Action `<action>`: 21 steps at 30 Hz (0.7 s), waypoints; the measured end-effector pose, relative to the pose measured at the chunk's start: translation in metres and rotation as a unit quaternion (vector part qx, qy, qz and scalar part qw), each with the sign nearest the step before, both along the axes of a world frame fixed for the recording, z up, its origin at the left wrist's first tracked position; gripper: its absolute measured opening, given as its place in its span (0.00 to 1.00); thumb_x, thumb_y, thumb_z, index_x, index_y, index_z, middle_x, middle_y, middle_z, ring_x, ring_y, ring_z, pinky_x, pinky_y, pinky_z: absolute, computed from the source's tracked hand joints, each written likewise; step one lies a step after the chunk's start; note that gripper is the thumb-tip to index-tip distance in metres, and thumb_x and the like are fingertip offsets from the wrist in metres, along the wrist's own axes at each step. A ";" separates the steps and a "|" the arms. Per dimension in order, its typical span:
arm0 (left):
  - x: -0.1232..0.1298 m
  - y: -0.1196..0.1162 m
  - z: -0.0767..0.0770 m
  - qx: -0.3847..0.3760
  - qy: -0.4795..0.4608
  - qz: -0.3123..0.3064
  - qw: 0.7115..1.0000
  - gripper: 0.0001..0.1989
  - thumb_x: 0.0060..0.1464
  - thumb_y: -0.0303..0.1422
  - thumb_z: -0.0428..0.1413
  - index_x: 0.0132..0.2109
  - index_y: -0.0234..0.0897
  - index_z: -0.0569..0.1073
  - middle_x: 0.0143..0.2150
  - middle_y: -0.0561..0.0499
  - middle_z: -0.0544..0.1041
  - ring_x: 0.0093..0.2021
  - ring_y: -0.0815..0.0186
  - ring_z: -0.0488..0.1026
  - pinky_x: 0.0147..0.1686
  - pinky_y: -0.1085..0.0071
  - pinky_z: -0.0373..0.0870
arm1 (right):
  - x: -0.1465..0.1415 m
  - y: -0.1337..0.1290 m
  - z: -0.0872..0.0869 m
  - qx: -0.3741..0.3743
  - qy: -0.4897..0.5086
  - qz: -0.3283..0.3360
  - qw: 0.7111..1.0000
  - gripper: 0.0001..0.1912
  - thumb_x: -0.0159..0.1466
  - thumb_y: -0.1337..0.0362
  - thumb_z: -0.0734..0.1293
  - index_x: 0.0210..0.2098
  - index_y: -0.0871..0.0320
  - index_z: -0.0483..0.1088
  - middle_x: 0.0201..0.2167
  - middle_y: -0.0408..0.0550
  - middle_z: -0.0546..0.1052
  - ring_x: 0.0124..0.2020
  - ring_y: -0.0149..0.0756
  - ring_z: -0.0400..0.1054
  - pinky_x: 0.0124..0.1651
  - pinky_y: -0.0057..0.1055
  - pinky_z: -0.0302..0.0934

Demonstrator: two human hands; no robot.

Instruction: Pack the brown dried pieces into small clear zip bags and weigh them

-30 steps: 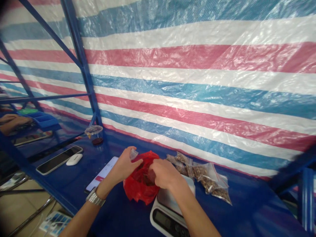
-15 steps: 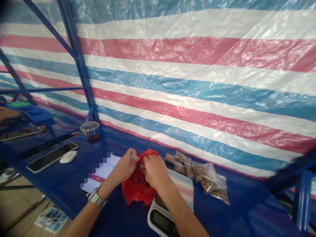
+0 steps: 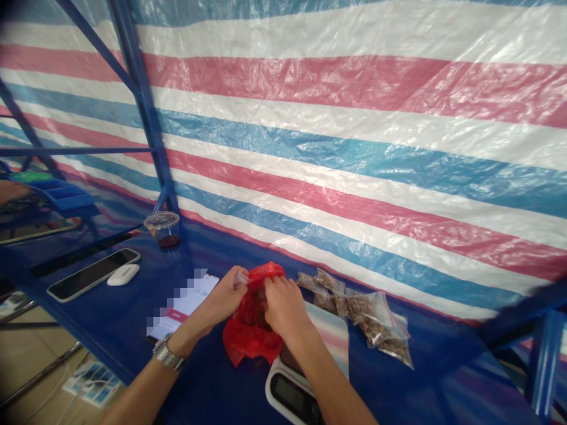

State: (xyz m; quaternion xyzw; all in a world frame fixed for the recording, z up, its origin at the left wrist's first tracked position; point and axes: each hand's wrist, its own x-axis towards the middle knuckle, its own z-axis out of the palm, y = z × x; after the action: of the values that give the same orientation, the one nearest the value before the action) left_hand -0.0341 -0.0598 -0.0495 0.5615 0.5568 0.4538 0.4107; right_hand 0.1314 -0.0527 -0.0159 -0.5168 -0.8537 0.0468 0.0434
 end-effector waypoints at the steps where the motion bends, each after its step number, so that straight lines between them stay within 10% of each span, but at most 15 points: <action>1: 0.001 0.000 0.002 -0.009 -0.011 0.003 1.000 0.10 0.54 0.24 0.50 0.44 0.39 0.68 0.31 0.57 0.72 0.30 0.66 0.70 0.33 0.71 0.67 | 0.000 0.000 -0.001 0.000 0.007 -0.002 1.000 0.16 0.64 0.67 0.70 0.51 0.64 0.74 0.54 0.62 0.79 0.57 0.54 0.73 0.58 0.43 0.62; 12: -0.007 0.004 0.002 0.088 0.062 0.010 0.994 0.11 0.55 0.25 0.53 0.46 0.39 0.70 0.37 0.53 0.71 0.39 0.63 0.71 0.41 0.67 0.69 | 0.018 0.011 0.002 -0.085 0.199 -0.006 0.976 0.17 0.58 0.73 0.69 0.46 0.56 0.76 0.47 0.50 0.84 0.50 0.45 0.78 0.52 0.35 0.65; 21: -0.024 -0.018 0.035 0.144 0.123 -0.019 0.982 0.21 0.60 0.34 0.57 0.60 0.45 0.73 0.53 0.47 0.76 0.55 0.55 0.72 0.59 0.59 0.66 | 0.044 0.017 0.020 -0.176 0.317 0.065 0.930 0.13 0.61 0.69 0.70 0.46 0.57 0.78 0.43 0.47 0.83 0.41 0.39 0.76 0.48 0.35 0.68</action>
State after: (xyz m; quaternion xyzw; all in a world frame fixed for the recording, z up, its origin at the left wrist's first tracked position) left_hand -0.0584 -0.0776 -0.0146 0.6767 0.5216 0.4486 0.2623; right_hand 0.1754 -0.0352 0.0037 -0.4179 -0.8054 0.3603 0.2165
